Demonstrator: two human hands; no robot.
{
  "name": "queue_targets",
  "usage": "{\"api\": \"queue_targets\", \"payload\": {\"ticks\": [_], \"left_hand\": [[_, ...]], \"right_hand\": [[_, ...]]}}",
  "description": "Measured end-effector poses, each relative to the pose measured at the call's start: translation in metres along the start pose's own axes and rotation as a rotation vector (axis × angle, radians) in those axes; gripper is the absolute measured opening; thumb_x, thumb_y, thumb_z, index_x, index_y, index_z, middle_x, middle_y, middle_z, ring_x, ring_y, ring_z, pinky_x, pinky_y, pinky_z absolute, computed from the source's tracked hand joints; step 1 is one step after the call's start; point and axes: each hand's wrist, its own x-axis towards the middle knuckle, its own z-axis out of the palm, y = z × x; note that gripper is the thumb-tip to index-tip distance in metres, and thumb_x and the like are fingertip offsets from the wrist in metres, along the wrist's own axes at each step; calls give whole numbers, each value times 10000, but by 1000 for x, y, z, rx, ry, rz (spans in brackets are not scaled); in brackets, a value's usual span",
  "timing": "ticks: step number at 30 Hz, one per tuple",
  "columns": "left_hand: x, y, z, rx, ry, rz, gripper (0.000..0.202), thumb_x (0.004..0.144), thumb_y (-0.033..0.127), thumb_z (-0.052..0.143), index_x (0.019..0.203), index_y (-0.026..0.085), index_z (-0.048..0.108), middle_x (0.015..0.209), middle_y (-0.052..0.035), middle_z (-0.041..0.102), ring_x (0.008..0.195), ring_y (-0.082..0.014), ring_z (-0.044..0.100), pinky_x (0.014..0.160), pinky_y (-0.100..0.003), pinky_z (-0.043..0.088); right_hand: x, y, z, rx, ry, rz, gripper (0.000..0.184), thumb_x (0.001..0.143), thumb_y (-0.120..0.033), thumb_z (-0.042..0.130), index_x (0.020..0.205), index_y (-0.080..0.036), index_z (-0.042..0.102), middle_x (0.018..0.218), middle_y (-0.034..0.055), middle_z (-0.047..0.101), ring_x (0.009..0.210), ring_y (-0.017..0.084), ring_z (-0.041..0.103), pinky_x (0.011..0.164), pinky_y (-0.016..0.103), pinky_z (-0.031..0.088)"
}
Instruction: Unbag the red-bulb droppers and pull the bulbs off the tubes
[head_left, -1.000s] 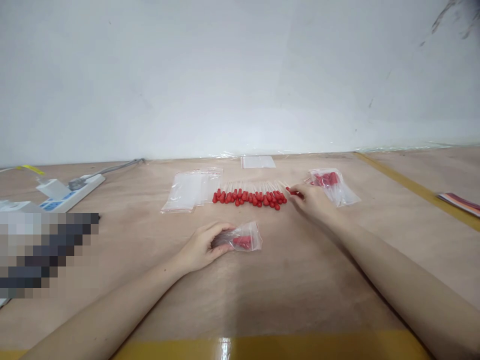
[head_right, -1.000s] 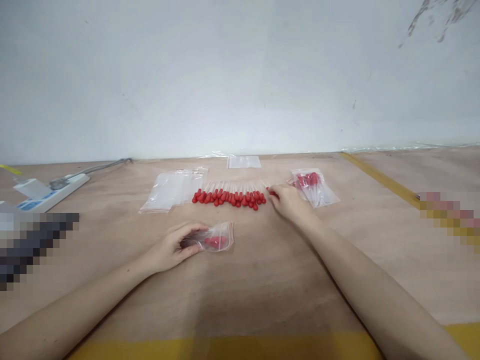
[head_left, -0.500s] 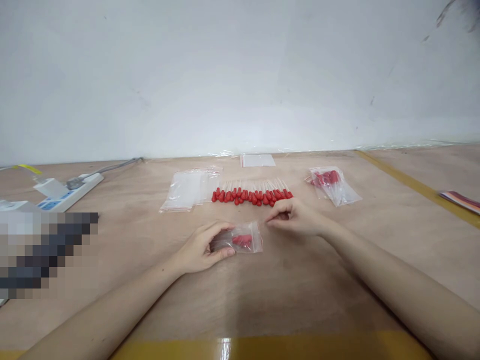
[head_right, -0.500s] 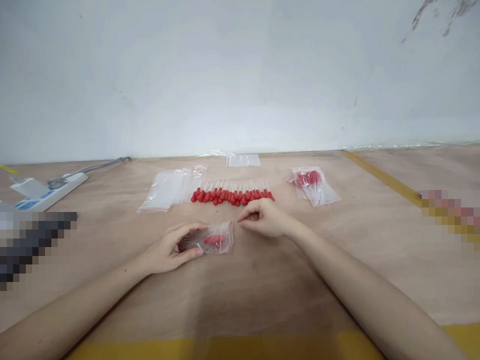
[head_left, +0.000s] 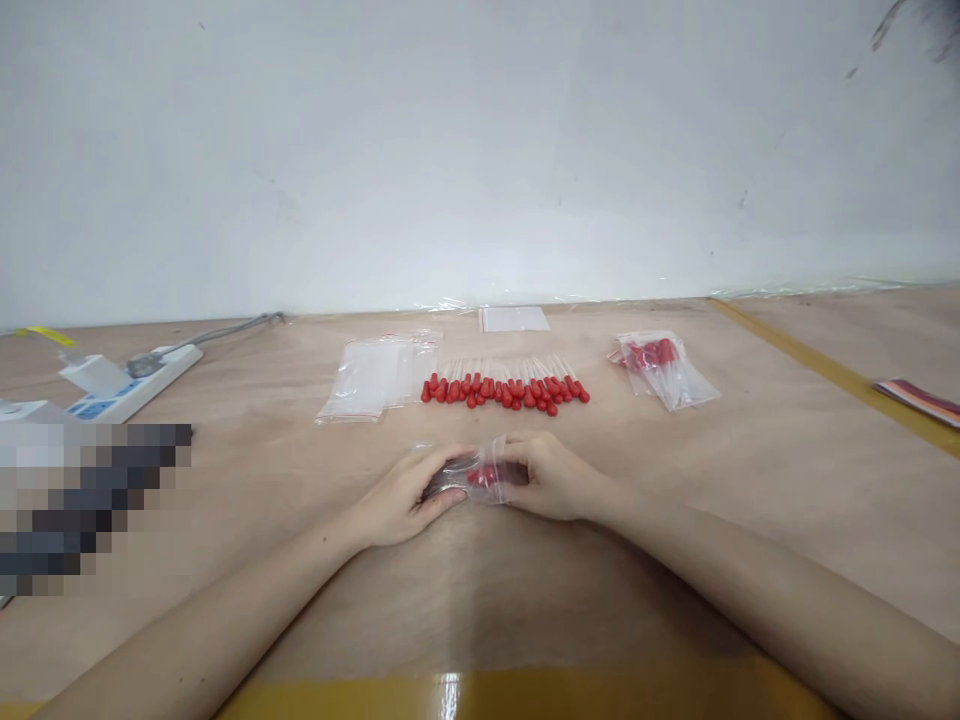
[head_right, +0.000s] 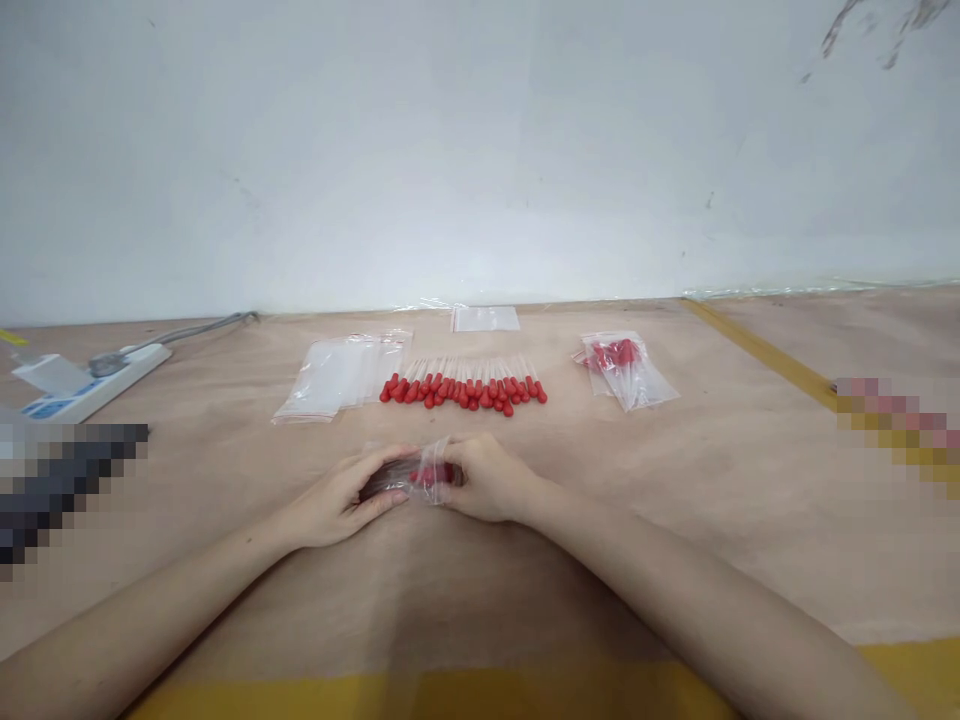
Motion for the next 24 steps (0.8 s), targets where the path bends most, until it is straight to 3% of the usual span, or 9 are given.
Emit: {"api": "queue_targets", "payload": {"ticks": [6,12,16,19,24], "left_hand": [[1,-1,-1,-22,-23,-21,430,866,277,444,1281,226,345,1254,-75,494,1114,-202,488,943,-373,404],[0,-1,-1,18,-18,-39,421,885,258,404,1297,235,319,1300,-67,457,1170,-197,447,983,-387,377],[0,-4,0,15,-37,-64,435,886,258,401,1307,234,293,1322,-70,433,1188,-193,431,995,-391,373],[1,-5,0,-10,-31,-67,436,887,239,393,1309,229,282,1318,-70,436,1192,-183,429,1006,-387,366],[1,-5,-1,-8,-30,-55,433,887,232,395,1306,237,290,1308,-68,446,1187,-183,431,1000,-394,369]], "right_hand": [[0,-2,-10,-29,111,118,119,721,-198,568,814,-172,636,682,-11,598,567,83,480,545,203,375],[-4,4,-10,-227,-5,39,191,745,-302,593,899,-193,630,819,26,606,704,124,518,629,232,388],[-4,3,-5,-511,162,-21,156,820,-240,476,854,-184,617,878,54,614,796,165,497,684,270,373],[-4,4,-5,-648,157,-163,208,850,-202,400,881,-168,603,877,81,607,808,179,476,702,288,365],[-5,9,-14,-523,71,-56,220,825,-303,494,968,-169,593,931,77,600,842,176,501,692,273,382]]}}
